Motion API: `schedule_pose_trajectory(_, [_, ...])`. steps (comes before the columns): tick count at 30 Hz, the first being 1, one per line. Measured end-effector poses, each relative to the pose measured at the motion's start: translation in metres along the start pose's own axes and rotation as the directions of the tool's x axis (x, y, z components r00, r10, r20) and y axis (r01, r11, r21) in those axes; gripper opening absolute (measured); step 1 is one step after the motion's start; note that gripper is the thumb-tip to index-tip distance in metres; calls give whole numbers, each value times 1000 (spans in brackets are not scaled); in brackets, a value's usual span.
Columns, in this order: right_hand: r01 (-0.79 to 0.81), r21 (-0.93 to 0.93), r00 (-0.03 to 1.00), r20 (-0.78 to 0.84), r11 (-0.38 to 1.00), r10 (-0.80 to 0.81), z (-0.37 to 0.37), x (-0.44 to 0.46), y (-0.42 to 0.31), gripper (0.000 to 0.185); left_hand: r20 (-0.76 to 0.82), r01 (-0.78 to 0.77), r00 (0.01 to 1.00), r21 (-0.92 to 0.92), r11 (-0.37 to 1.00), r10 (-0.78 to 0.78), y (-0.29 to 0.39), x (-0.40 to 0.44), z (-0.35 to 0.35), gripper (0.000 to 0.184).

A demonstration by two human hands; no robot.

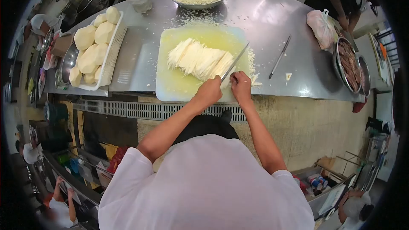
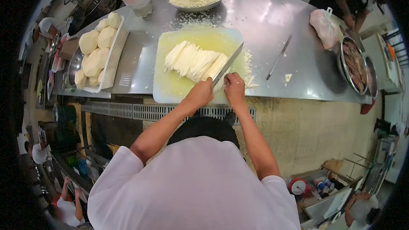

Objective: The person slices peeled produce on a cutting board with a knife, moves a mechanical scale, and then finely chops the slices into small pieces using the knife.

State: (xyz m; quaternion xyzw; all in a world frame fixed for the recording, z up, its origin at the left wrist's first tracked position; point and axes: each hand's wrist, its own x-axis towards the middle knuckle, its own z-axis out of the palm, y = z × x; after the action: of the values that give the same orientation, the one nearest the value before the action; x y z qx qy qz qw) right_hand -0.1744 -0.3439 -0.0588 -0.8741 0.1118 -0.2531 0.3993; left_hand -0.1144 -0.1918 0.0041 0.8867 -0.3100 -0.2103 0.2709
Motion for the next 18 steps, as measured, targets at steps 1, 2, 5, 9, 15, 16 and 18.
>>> schedule_pose_trajectory(1, [9, -21, 1000, 1, 1000, -9, 0, -1, 0, 11, 0, -1, 1000, -2, 1000, 1, -1, -1, 2, 20])
schedule_pose_trajectory(2, [18, -44, 1000, 1, 999, -18, -2, -1, 1, 11, 12, -5, 1000, -4, 1000, 5, 3, -4, -3, 20])
schedule_pose_trajectory(5, [25, -100, 1000, 11, 995, -24, -2, 0, -1, 12, 45, 3, 999, 8, 1000, -3, 20, -17, -24, 20])
schedule_pose_trajectory(9, [19, -94, 1000, 4, 995, -19, 1, 1, 0, 14, 6, -21, 1000, 17, 1000, 21, 12, -8, 4, 21])
schedule_pose_trajectory(15, [36, -89, 999, -26, 995, -38, 1, -1, 2, 10, 77, -4, 997, 23, 1000, 2, 25, -11, -24, 20])
schedule_pose_trajectory(16, [13, -67, 1000, -17, 998, -14, -1, -2, 2, 9, 89, -3, 996, 23, 1000, 1, 21, -10, -13, 20])
schedule_pose_trajectory(18, [-6, -41, 1000, -9, 999, 6, 0, 0, -1, 9, 14, 11, 1000, -9, 1000, -11, 10, -6, 6, 19])
